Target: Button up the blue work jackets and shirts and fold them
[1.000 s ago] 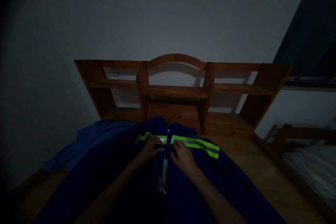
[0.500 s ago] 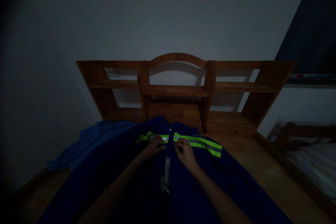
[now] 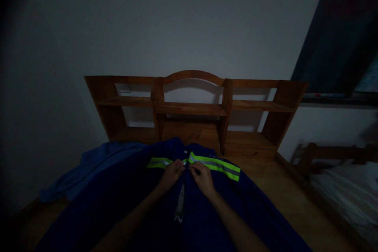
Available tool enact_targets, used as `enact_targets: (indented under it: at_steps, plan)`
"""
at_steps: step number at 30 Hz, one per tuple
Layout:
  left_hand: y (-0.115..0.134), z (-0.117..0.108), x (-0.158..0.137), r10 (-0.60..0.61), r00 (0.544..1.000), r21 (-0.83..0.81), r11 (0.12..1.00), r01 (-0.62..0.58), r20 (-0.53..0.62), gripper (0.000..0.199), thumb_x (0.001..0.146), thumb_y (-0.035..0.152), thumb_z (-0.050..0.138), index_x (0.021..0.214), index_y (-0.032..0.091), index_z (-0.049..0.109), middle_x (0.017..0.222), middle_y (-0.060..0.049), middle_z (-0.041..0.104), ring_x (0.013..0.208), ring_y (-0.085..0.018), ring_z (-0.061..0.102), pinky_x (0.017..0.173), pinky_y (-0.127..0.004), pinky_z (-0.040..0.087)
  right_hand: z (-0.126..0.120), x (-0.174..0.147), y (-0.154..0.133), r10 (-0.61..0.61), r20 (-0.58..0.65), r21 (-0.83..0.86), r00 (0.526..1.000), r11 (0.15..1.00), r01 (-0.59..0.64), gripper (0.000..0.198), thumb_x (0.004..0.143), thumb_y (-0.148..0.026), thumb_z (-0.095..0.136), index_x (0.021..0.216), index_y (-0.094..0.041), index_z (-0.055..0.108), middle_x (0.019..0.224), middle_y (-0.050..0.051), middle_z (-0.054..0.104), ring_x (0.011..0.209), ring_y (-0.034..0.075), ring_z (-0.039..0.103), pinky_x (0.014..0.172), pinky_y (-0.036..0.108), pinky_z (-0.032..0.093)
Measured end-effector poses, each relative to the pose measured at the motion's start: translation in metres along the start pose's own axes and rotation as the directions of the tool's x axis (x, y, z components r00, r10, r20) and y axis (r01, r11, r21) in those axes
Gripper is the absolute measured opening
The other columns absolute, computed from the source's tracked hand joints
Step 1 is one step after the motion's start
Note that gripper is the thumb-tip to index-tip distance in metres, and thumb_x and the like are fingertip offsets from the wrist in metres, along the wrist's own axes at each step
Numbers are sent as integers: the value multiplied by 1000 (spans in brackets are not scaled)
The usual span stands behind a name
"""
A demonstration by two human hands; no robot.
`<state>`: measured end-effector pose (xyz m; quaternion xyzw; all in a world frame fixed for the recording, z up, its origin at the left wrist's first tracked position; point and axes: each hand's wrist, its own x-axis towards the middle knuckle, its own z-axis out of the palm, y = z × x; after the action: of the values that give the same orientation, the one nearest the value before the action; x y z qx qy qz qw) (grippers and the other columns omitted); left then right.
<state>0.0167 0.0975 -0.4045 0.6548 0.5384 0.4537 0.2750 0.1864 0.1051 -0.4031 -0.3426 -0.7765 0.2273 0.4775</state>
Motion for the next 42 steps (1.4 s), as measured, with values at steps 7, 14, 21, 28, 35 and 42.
enact_targets:
  at_steps: [7,14,21,28,35,42]
  plan:
    - [-6,1,-6,31,998,-39,999,-34,-62,7,77,24,53,79,18,56,69,2,58,63,-13,54,60,-23,39,-2,1,-2,30,9,28,1000,999,-30,18,84,-27,55,95,-27,70,89,2,68,83,18,62,76,29,47]
    - [-13,3,-1,27,999,-129,991,-32,-39,10,73,25,59,79,17,61,74,-2,64,72,-16,60,70,-26,45,-2,2,-2,61,-57,74,997,996,-57,16,82,-31,59,90,-25,71,91,4,66,86,18,61,80,31,47]
    - [-14,1,1,-85,992,-392,913,115,94,17,65,27,66,75,13,63,70,-5,65,65,-17,62,59,-26,48,-1,3,-1,24,-6,57,1000,998,-24,13,81,-29,60,85,-24,71,91,4,64,86,18,59,80,31,47]
    - [-6,-2,-3,-60,996,-396,915,83,70,16,68,29,65,75,14,64,75,-5,67,73,-18,64,68,-27,51,-1,4,3,129,30,143,991,981,-132,20,77,-37,62,83,-20,68,86,5,65,80,17,60,74,30,49]
    - [0,-2,-4,-61,997,-390,918,75,48,13,69,27,62,74,14,63,68,-3,65,65,-16,62,62,-26,50,3,3,14,241,129,297,962,916,-270,23,72,-36,67,85,-17,62,76,1,64,68,14,60,65,25,48]
    - [6,3,-11,-170,986,-353,922,159,0,33,77,45,54,66,14,62,61,-2,62,59,-16,59,54,-24,47,4,2,12,211,157,287,965,925,-249,24,72,-34,66,88,-17,62,78,1,64,70,13,60,67,25,48]
